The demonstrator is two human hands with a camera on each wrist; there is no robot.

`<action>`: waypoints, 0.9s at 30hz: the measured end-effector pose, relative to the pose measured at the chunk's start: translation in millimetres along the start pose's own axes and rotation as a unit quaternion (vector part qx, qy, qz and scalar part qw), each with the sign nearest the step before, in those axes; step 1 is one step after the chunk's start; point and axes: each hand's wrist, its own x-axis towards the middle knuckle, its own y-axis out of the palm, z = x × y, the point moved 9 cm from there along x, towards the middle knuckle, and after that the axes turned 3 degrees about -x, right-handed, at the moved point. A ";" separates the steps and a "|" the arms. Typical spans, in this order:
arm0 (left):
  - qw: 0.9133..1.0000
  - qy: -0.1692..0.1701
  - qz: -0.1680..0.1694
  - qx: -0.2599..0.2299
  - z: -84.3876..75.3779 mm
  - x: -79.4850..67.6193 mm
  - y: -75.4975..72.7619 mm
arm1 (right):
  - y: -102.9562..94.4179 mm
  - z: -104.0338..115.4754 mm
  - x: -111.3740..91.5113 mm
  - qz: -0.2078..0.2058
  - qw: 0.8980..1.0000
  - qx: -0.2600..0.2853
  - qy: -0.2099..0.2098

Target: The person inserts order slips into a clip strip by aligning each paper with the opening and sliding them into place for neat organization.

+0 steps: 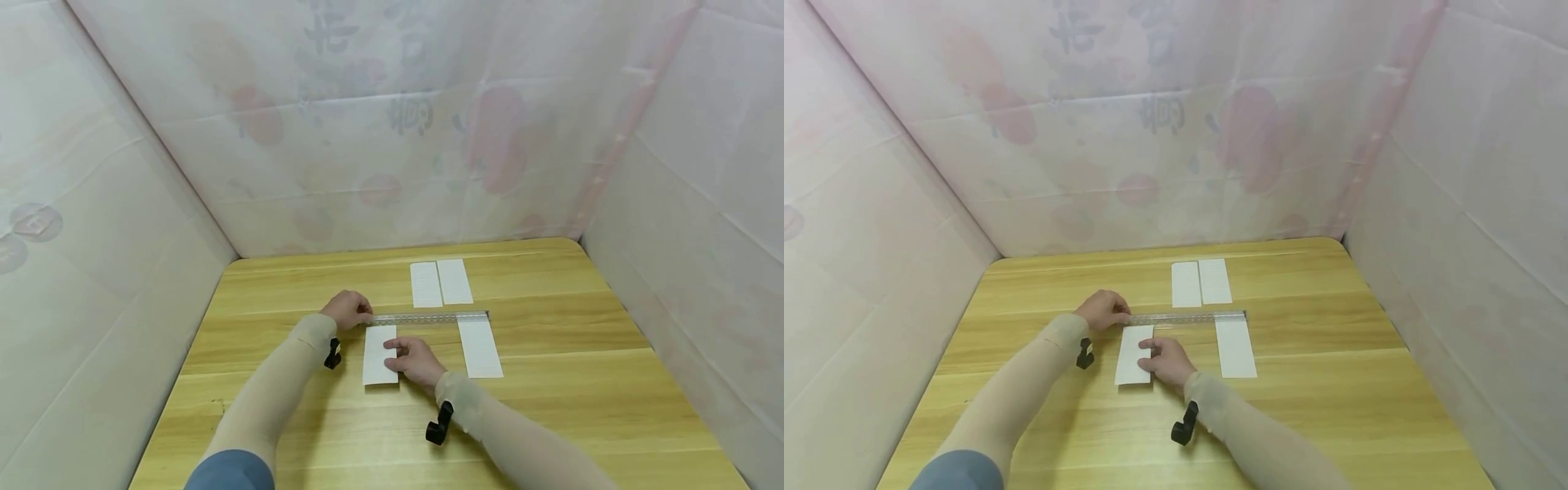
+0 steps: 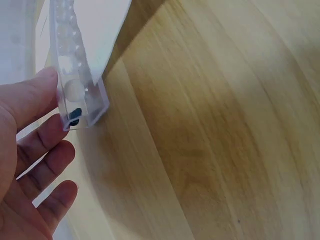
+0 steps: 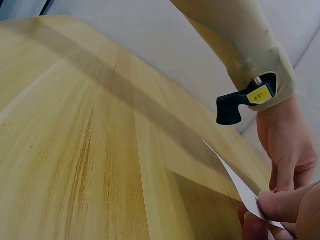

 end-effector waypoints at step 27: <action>0.999 -0.041 0.009 -0.006 -0.8 -0.3 -2.7 | 1.3 2.3 3.5 0.001 1.000 0.007 0.017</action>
